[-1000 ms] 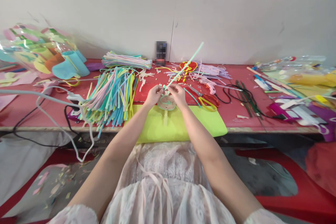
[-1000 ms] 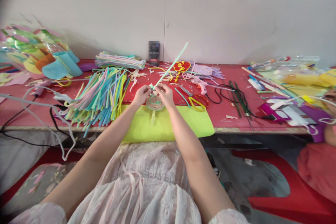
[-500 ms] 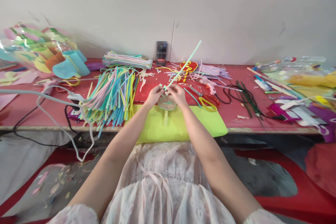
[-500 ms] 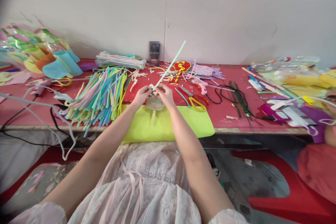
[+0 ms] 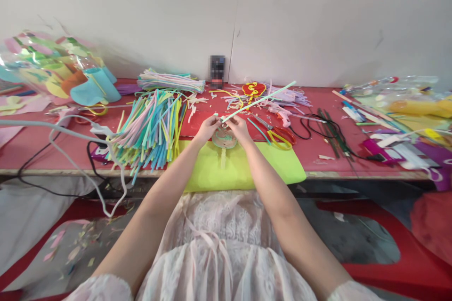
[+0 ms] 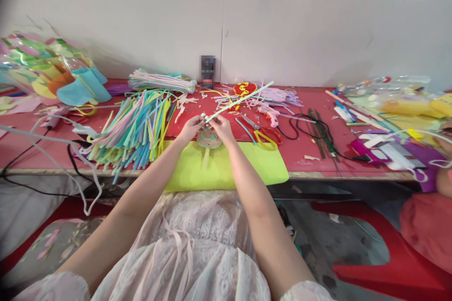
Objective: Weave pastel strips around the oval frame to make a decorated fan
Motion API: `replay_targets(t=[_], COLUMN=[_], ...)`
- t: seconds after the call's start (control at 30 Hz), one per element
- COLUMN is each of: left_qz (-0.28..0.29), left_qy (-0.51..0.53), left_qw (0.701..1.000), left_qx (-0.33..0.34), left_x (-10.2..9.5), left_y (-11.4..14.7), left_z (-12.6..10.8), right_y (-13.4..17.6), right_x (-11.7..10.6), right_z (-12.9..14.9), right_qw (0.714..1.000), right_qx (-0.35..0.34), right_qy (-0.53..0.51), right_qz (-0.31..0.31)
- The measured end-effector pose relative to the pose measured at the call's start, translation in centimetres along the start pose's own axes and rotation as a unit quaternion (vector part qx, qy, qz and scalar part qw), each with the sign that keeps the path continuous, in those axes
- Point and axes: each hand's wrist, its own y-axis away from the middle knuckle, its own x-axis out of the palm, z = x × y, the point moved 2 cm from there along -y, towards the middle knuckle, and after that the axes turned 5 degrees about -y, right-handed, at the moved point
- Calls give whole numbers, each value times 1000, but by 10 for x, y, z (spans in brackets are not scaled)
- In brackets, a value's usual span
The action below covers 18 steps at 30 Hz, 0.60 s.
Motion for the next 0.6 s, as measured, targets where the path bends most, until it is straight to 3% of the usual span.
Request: replay_targets(t=[0.33, 0.6], left_qz=[7, 3], left_qy=[-16, -62], left_qw=[1000, 997], left_qx=[20, 35], left_x=[3, 4], left_y=[1, 1], left_z=[-9, -2], right_y=[0, -2], right_x=[-1, -2], right_z=[1, -1], right_qw=[999, 999], right_qx=[-36, -36], right_qy=[3, 14], right_qz=[-23, -30])
